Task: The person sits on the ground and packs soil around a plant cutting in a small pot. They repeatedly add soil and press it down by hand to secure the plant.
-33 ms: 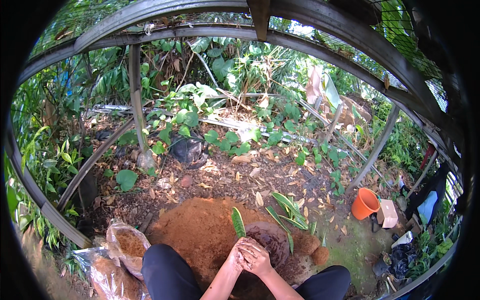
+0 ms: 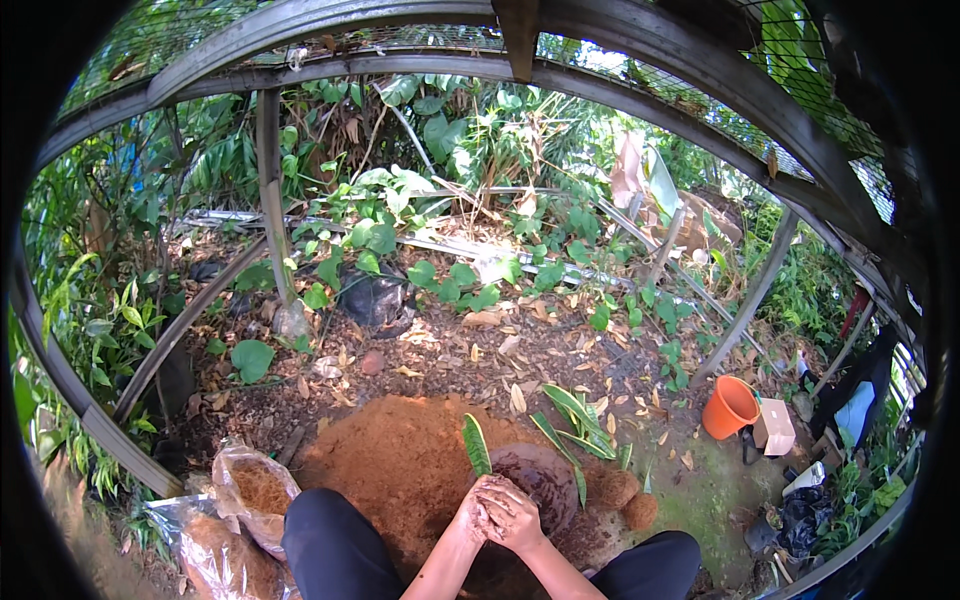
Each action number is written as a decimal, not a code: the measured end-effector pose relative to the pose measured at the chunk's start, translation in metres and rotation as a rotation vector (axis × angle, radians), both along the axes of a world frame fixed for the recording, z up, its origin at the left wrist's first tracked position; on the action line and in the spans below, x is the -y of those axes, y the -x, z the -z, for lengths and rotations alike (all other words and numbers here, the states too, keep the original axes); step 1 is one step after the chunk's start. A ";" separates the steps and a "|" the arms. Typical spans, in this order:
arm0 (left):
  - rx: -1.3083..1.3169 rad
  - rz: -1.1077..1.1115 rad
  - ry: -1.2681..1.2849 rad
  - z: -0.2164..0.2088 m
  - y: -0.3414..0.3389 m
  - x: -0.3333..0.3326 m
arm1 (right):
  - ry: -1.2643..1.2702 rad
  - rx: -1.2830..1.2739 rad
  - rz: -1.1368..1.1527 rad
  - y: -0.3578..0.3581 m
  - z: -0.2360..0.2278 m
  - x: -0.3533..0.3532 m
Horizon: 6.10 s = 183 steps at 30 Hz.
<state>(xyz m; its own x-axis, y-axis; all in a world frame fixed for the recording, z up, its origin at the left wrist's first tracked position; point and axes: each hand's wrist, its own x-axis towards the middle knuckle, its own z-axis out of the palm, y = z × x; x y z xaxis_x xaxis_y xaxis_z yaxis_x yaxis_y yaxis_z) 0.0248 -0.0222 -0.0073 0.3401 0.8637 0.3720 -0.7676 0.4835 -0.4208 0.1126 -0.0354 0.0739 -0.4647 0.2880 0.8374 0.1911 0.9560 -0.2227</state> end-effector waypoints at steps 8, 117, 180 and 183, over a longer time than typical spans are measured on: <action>-0.878 -0.377 0.425 -0.046 0.002 0.013 | 0.840 -0.726 0.045 0.017 0.014 0.012; -0.915 -0.507 0.334 -0.053 -0.026 0.038 | 1.183 -0.662 -0.266 -0.011 -0.007 -0.009; -1.015 -0.332 0.495 0.037 0.044 -0.013 | 1.142 1.112 0.548 -0.048 0.306 -0.181; -1.012 -0.321 0.481 0.041 0.041 -0.016 | 1.172 1.305 0.510 -0.064 0.314 -0.184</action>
